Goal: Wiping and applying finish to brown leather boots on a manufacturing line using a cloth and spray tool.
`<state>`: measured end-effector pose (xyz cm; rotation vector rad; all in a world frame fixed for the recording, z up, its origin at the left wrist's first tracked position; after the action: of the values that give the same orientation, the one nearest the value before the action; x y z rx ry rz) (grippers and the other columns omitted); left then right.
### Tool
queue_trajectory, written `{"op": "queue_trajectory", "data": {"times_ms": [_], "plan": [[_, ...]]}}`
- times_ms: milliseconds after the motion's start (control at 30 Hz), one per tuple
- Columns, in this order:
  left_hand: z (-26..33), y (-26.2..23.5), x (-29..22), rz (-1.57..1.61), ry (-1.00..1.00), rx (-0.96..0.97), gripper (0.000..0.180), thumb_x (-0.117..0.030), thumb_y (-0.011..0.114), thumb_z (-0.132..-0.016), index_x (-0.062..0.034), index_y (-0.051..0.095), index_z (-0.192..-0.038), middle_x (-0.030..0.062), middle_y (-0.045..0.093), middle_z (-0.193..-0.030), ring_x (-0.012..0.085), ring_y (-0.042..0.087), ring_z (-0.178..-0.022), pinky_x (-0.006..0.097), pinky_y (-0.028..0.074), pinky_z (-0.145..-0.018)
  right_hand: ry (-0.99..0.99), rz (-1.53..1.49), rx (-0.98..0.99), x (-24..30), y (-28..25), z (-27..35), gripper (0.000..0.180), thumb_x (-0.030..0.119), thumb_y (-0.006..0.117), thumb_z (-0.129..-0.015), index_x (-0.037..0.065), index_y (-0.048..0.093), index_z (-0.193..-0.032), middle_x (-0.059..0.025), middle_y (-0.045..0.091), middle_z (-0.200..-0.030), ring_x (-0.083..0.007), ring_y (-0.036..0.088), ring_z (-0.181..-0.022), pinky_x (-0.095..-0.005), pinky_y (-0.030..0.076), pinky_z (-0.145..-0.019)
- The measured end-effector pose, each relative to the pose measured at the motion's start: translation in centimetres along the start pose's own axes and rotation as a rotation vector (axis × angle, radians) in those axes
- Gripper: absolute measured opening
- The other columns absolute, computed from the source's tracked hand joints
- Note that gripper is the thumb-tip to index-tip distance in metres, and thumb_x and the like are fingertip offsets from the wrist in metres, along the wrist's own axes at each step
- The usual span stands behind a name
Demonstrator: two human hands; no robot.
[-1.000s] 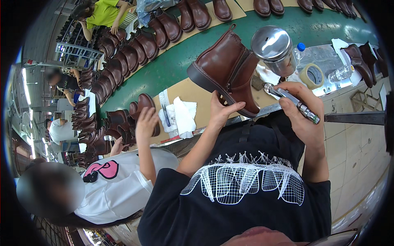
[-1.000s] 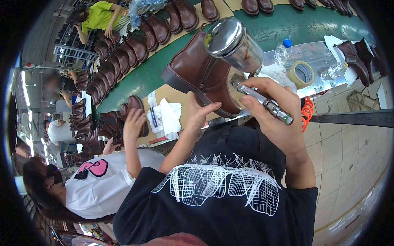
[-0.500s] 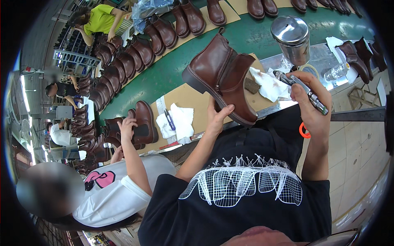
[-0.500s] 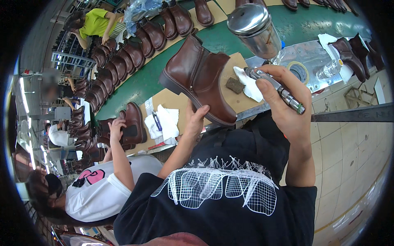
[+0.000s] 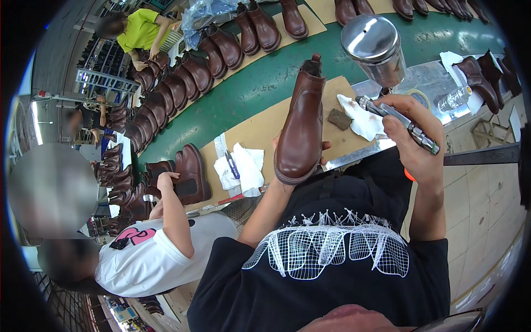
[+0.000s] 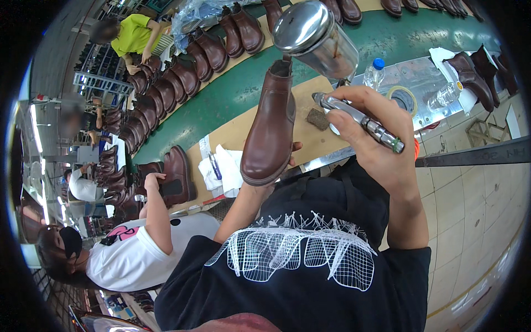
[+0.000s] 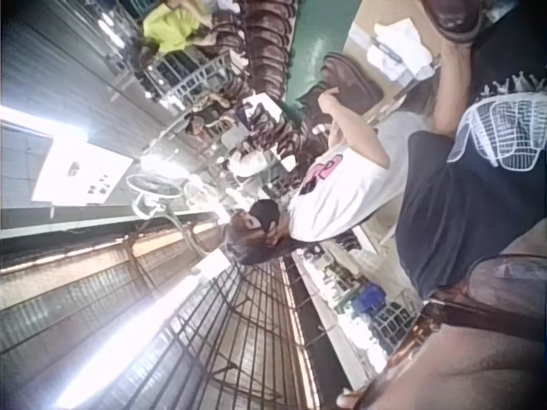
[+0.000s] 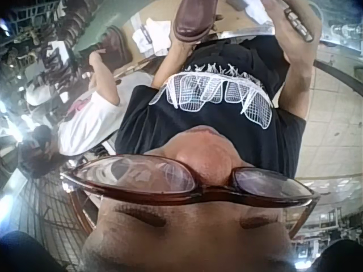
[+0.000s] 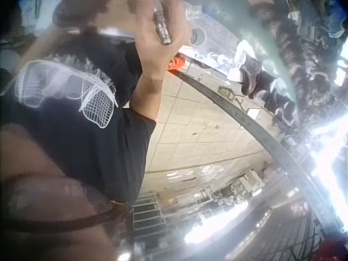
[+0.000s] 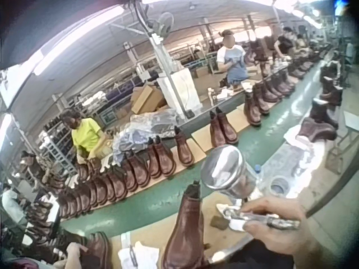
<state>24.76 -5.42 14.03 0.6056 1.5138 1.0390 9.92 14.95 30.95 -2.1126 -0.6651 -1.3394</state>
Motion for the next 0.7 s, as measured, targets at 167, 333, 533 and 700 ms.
{"op": "queue_trajectory", "data": {"times_ms": [167,333,533,700], "plan": [[1.5,-1.0,1.1,0.428,-0.334,0.0,0.068,-0.05,0.047,-0.098,-0.0052,0.033,-0.148,0.0365,0.047,-0.124,0.048,0.068,-0.081,0.047,0.062,-0.059,-0.048,-0.035,-0.083,-0.2,0.1,0.0,0.018,0.004,0.07,-0.09,-0.005,0.066,-0.105,-0.0058,0.069,-0.086,-0.0066,0.062,-0.076,-0.0213,0.048,-0.064],[1.9,-1.5,1.4,0.6,-0.436,0.149,0.072,-0.054,0.048,-0.096,-0.0097,0.032,-0.15,0.0356,0.044,-0.128,0.0403,0.063,-0.073,0.041,0.058,-0.053,-0.041,-0.043,-0.064,-0.3,0.4,0.3,0.018,0.003,0.071,-0.089,-0.005,0.066,-0.103,-0.0069,0.07,-0.086,-0.0081,0.064,-0.076,-0.022,0.049,-0.067],[2.2,-1.4,1.6,0.678,-0.44,0.144,0.077,-0.061,0.046,-0.094,-0.012,0.029,-0.152,0.0296,0.048,-0.12,0.0364,0.054,-0.067,0.037,0.047,-0.045,-0.038,0.085,0.078,0.0,1.1,1.5,0.024,0.014,0.066,-0.092,-0.003,0.066,-0.108,-0.0093,0.069,-0.1,-0.0126,0.06,-0.08,-0.026,0.045,-0.078],[1.9,-2.3,1.4,0.585,-0.445,0.095,0.087,-0.066,0.043,-0.093,-0.013,0.02,-0.157,0.0316,0.052,-0.099,0.0272,0.051,-0.044,0.028,0.036,-0.035,-0.011,0.2,0.172,0.1,1.9,2.4,0.022,0.015,0.071,-0.087,0.001,0.069,-0.103,-0.0053,0.069,-0.086,-0.0129,0.058,-0.076,-0.0273,0.039,-0.075]]}}
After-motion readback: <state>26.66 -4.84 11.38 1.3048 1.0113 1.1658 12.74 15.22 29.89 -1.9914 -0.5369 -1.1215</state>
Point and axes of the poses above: each hand's wrist, its own z-axis away from the middle knuckle, its own y-axis out of the palm, x = y × z, the point moved 4 cm from there along -z, towards the middle knuckle
